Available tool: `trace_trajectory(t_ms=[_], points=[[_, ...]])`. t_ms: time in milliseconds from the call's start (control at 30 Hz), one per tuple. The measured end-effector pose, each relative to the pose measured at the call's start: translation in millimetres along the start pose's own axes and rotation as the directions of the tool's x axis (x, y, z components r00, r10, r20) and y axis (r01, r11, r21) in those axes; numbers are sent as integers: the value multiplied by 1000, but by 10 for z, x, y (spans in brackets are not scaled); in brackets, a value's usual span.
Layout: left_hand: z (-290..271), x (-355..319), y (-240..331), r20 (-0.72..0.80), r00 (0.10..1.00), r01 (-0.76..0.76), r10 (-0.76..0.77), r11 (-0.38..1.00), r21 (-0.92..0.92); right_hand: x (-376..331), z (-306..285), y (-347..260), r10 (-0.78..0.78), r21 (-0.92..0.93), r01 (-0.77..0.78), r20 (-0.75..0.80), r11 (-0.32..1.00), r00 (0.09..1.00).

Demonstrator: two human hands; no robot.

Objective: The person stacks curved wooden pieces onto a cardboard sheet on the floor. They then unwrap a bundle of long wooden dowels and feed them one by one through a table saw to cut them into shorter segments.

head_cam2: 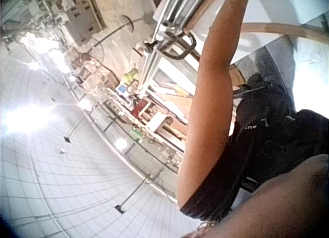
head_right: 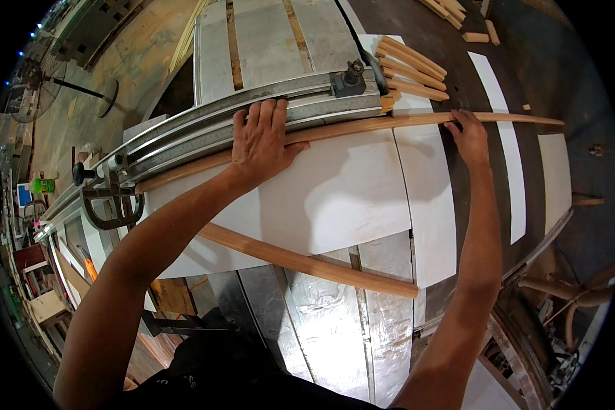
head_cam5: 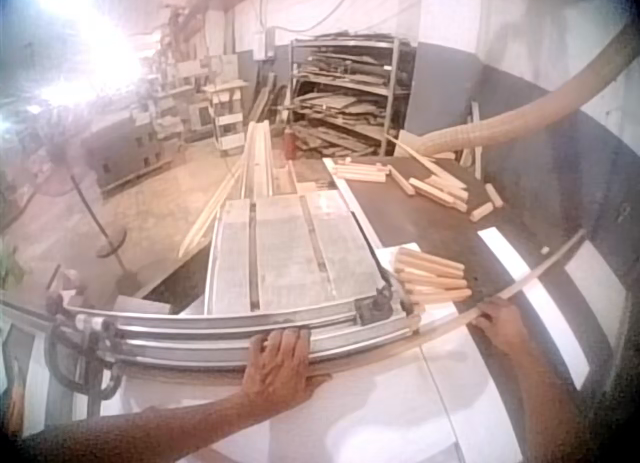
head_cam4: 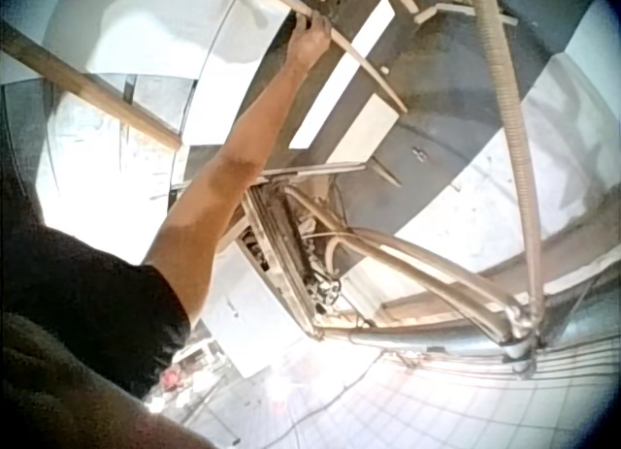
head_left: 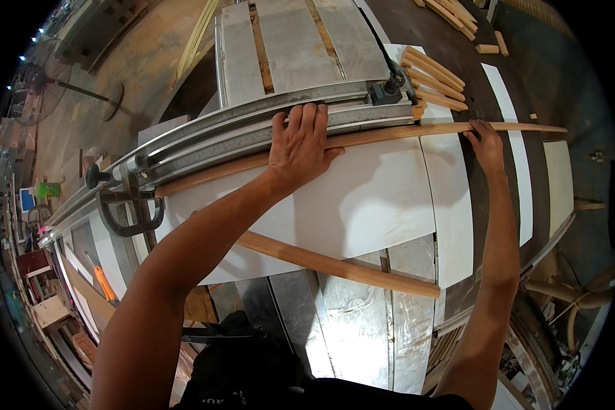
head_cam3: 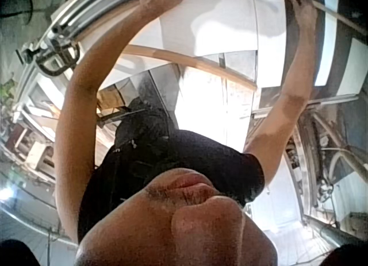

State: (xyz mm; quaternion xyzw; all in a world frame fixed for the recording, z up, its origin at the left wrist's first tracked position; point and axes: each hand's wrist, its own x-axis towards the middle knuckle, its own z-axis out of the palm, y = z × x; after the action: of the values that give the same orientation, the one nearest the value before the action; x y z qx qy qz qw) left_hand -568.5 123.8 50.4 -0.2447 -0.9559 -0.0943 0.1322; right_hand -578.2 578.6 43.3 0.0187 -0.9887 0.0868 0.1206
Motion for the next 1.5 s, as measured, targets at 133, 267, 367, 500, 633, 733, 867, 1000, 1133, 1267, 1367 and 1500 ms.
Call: trace_trajectory(t_ms=[133,267,367,500,633,733,867,1000,1133,1267,1367,1500], points=[[14,-9,-21,-17,1000,-13,13,1000,0,10,19,-5,13,-8,-13,-1,1000,1000],[14,-3,-18,-14,1000,-14,14,1000,0,2,14,10,18,-12,-18,-2,1000,1000],[11,0,-12,-22,1000,-16,16,1000,2,-5,0,10,11,-22,-11,-8,1000,1000],[23,-5,-25,-17,1000,-17,17,1000,-3,-18,-7,-25,14,-28,-14,-12,1000,1000],[22,-11,-28,-28,999,-21,21,1000,9,-25,-4,-35,7,-33,-8,-19,999,1000],[14,-7,-22,-28,999,-22,22,1000,5,-48,-5,7,-6,-33,5,-34,999,999],[4,-26,-23,-53,999,-5,5,1000,-5,-31,-7,3,-17,12,18,-46,1000,999],[-20,-7,26,-67,997,21,-25,998,-64,-116,-70,24,-41,-21,40,-38,999,998],[-72,-28,50,-90,995,27,-36,994,-103,-420,-215,42,40,19,-42,71,999,997],[-91,-44,51,-108,993,24,-38,991,-135,-800,-408,29,36,-45,-29,155,999,987],[-51,-58,45,-202,979,-24,-6,989,-149,-1015,-561,10,-85,-59,98,190,993,978],[-7,-72,50,-225,974,-17,-13,992,-127,-1153,-692,-242,-163,-250,224,243,942,956]])
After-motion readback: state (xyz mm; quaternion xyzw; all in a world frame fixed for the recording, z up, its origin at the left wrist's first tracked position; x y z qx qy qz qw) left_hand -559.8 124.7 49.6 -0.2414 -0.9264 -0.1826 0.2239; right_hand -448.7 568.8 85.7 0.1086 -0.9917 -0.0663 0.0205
